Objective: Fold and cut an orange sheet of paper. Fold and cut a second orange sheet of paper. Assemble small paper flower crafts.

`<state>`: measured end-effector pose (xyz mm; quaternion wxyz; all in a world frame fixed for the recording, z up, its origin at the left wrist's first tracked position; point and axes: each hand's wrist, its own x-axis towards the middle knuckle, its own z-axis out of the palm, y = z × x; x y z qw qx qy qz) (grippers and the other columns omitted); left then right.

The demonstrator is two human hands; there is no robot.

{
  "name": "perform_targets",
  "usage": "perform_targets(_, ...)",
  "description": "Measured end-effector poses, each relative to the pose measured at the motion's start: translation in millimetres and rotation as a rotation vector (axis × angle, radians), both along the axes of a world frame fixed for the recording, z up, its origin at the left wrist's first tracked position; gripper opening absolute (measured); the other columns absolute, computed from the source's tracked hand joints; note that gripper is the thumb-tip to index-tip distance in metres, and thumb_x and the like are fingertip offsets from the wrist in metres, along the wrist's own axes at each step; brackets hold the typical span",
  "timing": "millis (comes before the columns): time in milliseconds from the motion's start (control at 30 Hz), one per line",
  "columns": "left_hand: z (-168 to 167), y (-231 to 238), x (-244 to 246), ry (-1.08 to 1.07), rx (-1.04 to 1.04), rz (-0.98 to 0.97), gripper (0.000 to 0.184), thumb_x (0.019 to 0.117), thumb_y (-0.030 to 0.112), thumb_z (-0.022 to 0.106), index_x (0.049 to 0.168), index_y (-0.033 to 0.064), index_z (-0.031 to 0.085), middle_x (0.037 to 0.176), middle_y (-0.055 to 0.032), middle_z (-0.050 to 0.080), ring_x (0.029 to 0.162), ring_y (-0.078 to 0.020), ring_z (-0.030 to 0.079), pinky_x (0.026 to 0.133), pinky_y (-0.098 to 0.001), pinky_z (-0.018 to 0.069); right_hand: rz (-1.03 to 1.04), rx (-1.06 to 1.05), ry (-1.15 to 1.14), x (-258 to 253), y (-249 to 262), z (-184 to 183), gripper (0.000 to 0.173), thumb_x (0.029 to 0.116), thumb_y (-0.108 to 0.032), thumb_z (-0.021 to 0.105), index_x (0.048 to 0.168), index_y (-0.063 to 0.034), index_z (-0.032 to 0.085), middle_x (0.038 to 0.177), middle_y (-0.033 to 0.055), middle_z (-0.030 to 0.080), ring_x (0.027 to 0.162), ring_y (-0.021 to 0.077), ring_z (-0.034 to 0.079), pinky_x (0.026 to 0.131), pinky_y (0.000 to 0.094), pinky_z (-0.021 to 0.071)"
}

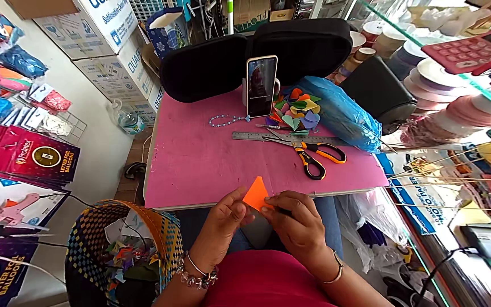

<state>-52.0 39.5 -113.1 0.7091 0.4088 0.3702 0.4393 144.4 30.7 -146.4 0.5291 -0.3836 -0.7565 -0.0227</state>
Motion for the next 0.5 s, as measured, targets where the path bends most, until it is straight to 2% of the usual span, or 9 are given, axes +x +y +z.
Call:
perform_targets(67, 7.3, -1.1, 3.3, -0.079, -0.088, 0.029, 0.041, 0.1033, 0.005, 0.053, 0.143, -0.0041, 0.05, 0.119, -0.0148, 0.071, 0.101, -0.0227, 0.073, 0.092, -0.0385, 0.0606, -0.018, 0.032, -0.08, -0.8, 0.3, -4.8, 0.007, 0.1001, -0.018, 0.066, 0.106, -0.0201, 0.07, 0.122, -0.0005, 0.066, 0.12, 0.0168, 0.056, 0.103, 0.032, 0.0428)
perform_targets(133, 8.9, -0.4, 5.1, -0.067, -0.09, 0.089, 0.034, 0.1022, -0.002, 0.05, 0.135, -0.0056, 0.055, 0.112, -0.0145, 0.072, 0.094, -0.0214, 0.075, 0.087, -0.037, 0.0623, 0.019, -0.034, -0.083, -1.1, 0.7, -6.8, 0.008, 0.1005, -0.024, 0.067, 0.107, -0.0234, 0.07, 0.129, -0.0009, 0.064, 0.125, 0.0179, 0.054, 0.105, 0.0354, 0.0405)
perform_targets(200, 7.5, 0.5, 4.7, -0.035, -0.077, 0.131, 0.03, 0.1016, -0.003, 0.051, 0.13, -0.0063, 0.057, 0.108, -0.014, 0.073, 0.092, -0.0206, 0.075, 0.085, -0.0358, 0.0628, 0.121, -0.194, 0.016, 0.6, 0.1, -5.8, 0.02, 0.0985, -0.039, 0.068, 0.113, -0.0254, 0.071, 0.136, 0.0, 0.06, 0.132, 0.0175, 0.05, 0.109, 0.0366, 0.04)
perform_targets(267, 6.1, 0.2, 4.2, -0.01, -0.063, 0.143, 0.026, 0.1013, -0.003, 0.052, 0.127, -0.0062, 0.059, 0.107, -0.0137, 0.073, 0.092, -0.0206, 0.075, 0.085, -0.0358, 0.063, 0.242, -0.339, 0.211, 2.5, 0.1, -2.5, 0.036, 0.0927, -0.045, 0.074, 0.12, -0.0213, 0.07, 0.138, 0.0037, 0.059, 0.131, 0.0147, 0.053, 0.107, 0.0301, 0.0475)
perform_targets(367, 5.0, -1.6, 5.6, 0.016, -0.047, 0.132, 0.024, 0.1005, -0.003, 0.054, 0.123, -0.0057, 0.061, 0.106, -0.0124, 0.074, 0.092, -0.0199, 0.075, 0.084, -0.0351, 0.0632, 0.326, -0.491, 0.474, 0.7, -0.8, 0.1, 0.043, 0.0929, -0.035, 0.076, 0.127, -0.0102, 0.067, 0.134, 0.0058, 0.062, 0.117, 0.011, 0.063, 0.094, 0.0249, 0.0565)
perform_targets(433, 5.2, -3.2, 7.0, 0.052, -0.017, 0.114, 0.023, 0.0998, -0.003, 0.056, 0.121, -0.0049, 0.063, 0.105, -0.0115, 0.075, 0.092, -0.0189, 0.075, 0.084, -0.0339, 0.0633, 0.344, -0.572, 0.602, -2.8, -0.2, 1.7, 0.041, 0.0933, -0.02, 0.075, 0.128, -0.0012, 0.064, 0.125, 0.007, 0.067, 0.103, 0.0115, 0.069, 0.086, 0.0252, 0.0602)
perform_targets(500, 2.4, -4.8, 8.3, 0.112, 0.077, 0.09, 0.022, 0.0989, -0.003, 0.058, 0.12, -0.0045, 0.065, 0.103, -0.0095, 0.075, 0.092, -0.0165, 0.075, 0.083, -0.0316, 0.0631, 0.376, -0.653, 0.711, -5.6, 1.4, 7.3, 0.04, 0.0926, -0.009, 0.073, 0.128, 0.0042, 0.06, 0.114, 0.0063, 0.072, 0.096, 0.0111, 0.072, 0.084, 0.0249, 0.0612)
